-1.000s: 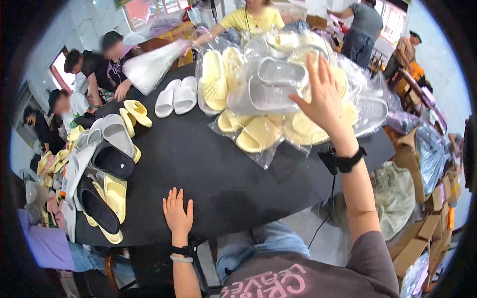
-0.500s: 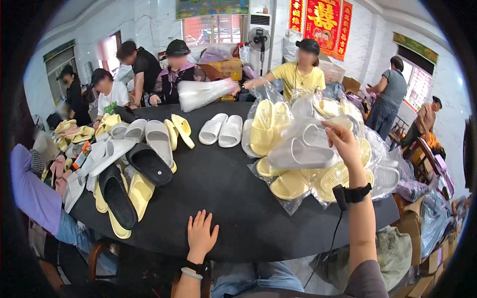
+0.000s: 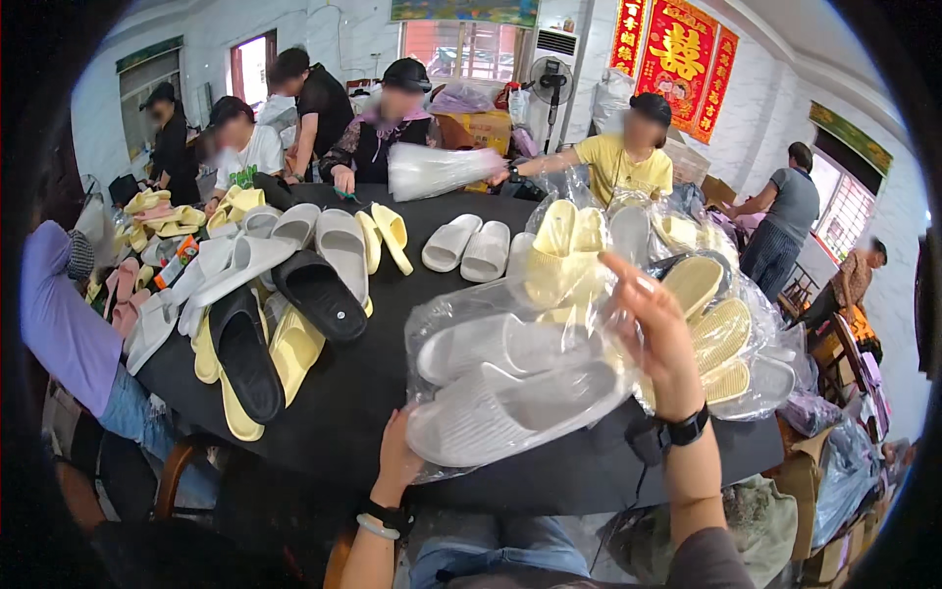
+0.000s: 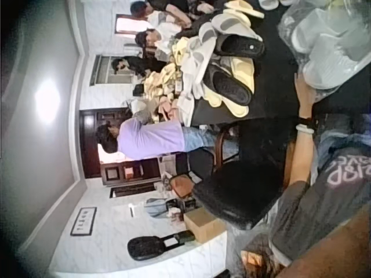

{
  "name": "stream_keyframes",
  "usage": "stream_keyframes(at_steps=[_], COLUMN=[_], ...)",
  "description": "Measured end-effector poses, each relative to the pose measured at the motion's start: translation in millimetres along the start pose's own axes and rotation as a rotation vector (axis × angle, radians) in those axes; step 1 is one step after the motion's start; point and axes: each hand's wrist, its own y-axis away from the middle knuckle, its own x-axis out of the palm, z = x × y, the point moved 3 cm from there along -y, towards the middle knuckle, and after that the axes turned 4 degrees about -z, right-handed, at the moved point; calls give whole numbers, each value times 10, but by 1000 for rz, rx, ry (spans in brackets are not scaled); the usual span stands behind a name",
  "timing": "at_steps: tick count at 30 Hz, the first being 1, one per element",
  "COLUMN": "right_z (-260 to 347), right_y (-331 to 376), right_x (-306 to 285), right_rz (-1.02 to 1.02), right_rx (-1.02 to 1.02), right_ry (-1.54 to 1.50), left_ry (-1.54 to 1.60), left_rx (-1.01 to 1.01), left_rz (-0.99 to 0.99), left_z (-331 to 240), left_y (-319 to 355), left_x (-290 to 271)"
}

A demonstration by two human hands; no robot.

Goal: The person places pairs of slippers into clear plastic bags on a table. They handle yellow, white, and black slippers, arranging them inside the bags and stacking the filled bags. Other people at the table perform similar packaging tasks.

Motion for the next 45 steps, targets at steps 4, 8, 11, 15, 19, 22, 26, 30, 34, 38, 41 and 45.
stream_keyframes(at_steps=[4,8,11,15,19,22,26,30,34,38,41,45], right_z=[-486,-1257,-1536,-1275,-1267,-1193,-1106,-1070,-1263,-1285,-1346,-1618], right_y=[594,1194,1613,1798,1781,1803,1924,2095,2211,1873,1549,1224], right_x=[-59,-434,-706,-762,-695,-608,-646,-747,-1004,-1025,-733,-424], right_rz=[16,-155,-157,-50,-120,-178,2,205,0,136,364,607], right_rx=[-11,187,218,10,15,-108,-110,212,334,181,-132,-353], right_ry=[412,476,385,629,958,903,834,649,153,607,892,1061], left_ry=[915,1086,682,134,-433,-225,-186,-300,-287,-264,-97,194], left_rx=[-530,-639,-432,-249,-12,-175,-167,-89,-188,-101,-109,-438], left_rz=[-174,-136,-150,-33,-20,-32,31,67,72,131,167,271], left_z=[39,45,-72,-242,-481,-456,-390,-463,-528,-519,-131,-11], left_y=[43,246,366,459,431,437,487,481,313,-92,-567,-1175], left_x=[-330,-483,-523,-465,-300,-307,-382,-407,-425,-334,-216,47])
